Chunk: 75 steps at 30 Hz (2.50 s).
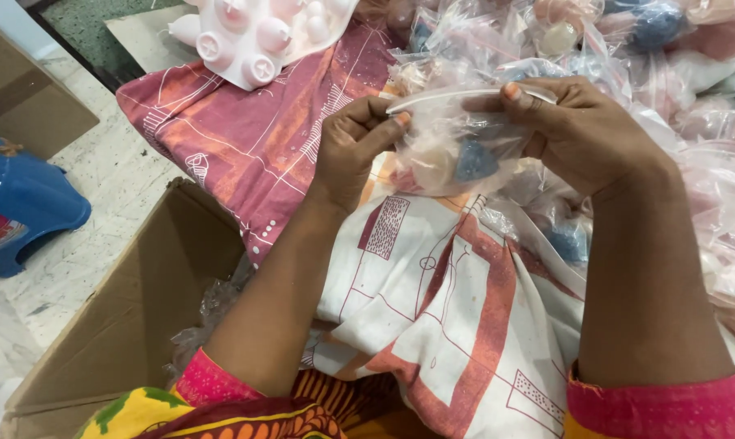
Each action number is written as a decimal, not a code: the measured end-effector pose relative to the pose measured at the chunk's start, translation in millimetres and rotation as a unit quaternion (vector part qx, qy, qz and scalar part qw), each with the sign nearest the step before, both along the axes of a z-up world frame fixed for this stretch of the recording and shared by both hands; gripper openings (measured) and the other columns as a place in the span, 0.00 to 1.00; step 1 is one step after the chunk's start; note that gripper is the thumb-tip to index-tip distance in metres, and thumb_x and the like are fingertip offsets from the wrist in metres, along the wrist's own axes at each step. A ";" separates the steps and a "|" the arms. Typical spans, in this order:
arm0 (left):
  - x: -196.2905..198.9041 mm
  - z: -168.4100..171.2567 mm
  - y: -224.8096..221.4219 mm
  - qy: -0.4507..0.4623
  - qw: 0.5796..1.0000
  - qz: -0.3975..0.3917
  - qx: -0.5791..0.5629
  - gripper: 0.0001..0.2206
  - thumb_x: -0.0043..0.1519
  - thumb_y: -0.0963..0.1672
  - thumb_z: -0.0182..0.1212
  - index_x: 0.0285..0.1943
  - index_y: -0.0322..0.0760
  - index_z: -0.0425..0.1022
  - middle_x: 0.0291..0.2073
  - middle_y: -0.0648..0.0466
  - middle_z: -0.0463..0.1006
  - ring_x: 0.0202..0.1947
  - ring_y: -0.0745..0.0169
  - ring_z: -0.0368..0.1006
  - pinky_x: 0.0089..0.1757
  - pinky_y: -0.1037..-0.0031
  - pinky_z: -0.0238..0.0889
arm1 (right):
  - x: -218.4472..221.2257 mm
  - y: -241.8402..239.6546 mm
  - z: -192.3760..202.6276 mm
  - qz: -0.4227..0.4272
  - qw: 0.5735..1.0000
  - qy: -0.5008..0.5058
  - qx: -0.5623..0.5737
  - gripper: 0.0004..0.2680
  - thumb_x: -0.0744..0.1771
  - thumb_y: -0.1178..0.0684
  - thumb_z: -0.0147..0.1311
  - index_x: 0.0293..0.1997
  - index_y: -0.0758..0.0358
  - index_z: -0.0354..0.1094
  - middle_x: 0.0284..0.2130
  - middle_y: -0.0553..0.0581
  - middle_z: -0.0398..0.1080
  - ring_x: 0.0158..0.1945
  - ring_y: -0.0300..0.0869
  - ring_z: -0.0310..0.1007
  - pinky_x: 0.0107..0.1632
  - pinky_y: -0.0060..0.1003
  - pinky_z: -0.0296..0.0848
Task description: Sort and pack small wax/candle components into clear plastic zip-lock bags.
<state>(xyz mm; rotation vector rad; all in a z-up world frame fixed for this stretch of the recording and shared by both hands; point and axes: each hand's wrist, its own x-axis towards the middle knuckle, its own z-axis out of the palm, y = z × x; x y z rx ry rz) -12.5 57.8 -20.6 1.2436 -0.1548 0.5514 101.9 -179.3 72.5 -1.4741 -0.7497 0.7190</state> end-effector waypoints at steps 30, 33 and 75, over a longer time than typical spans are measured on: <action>-2.9 -3.2 -3.9 -0.028 0.992 -0.014 0.120 0.06 0.67 0.44 0.68 0.44 0.36 0.77 0.37 0.55 0.84 0.41 0.68 0.81 0.45 0.73 0.78 | 12.8 -2.1 -16.4 -0.014 0.997 -0.073 0.030 0.03 0.68 0.57 0.61 0.42 0.63 0.73 0.34 0.54 0.77 0.36 0.36 0.76 0.41 0.33 0.76; -3.0 2.9 -7.0 0.005 0.999 0.020 0.049 0.07 0.65 0.45 0.68 0.42 0.38 0.75 0.32 0.56 0.82 0.34 0.69 0.79 0.37 0.75 0.74 | -4.8 11.0 -8.5 -0.064 0.993 -0.081 -0.050 0.04 0.68 0.54 0.60 0.40 0.63 0.74 0.33 0.55 0.78 0.32 0.37 0.75 0.37 0.34 0.77; -7.9 -9.5 18.4 0.185 0.981 0.046 0.032 0.12 0.53 0.29 0.55 0.31 0.33 0.79 0.30 0.54 0.81 0.30 0.72 0.76 0.35 0.81 0.71 | 9.9 26.9 -43.8 -0.060 0.992 -0.031 -0.109 0.10 0.64 0.70 0.43 0.34 0.65 0.74 0.29 0.55 0.73 0.31 0.41 0.72 0.34 0.34 0.69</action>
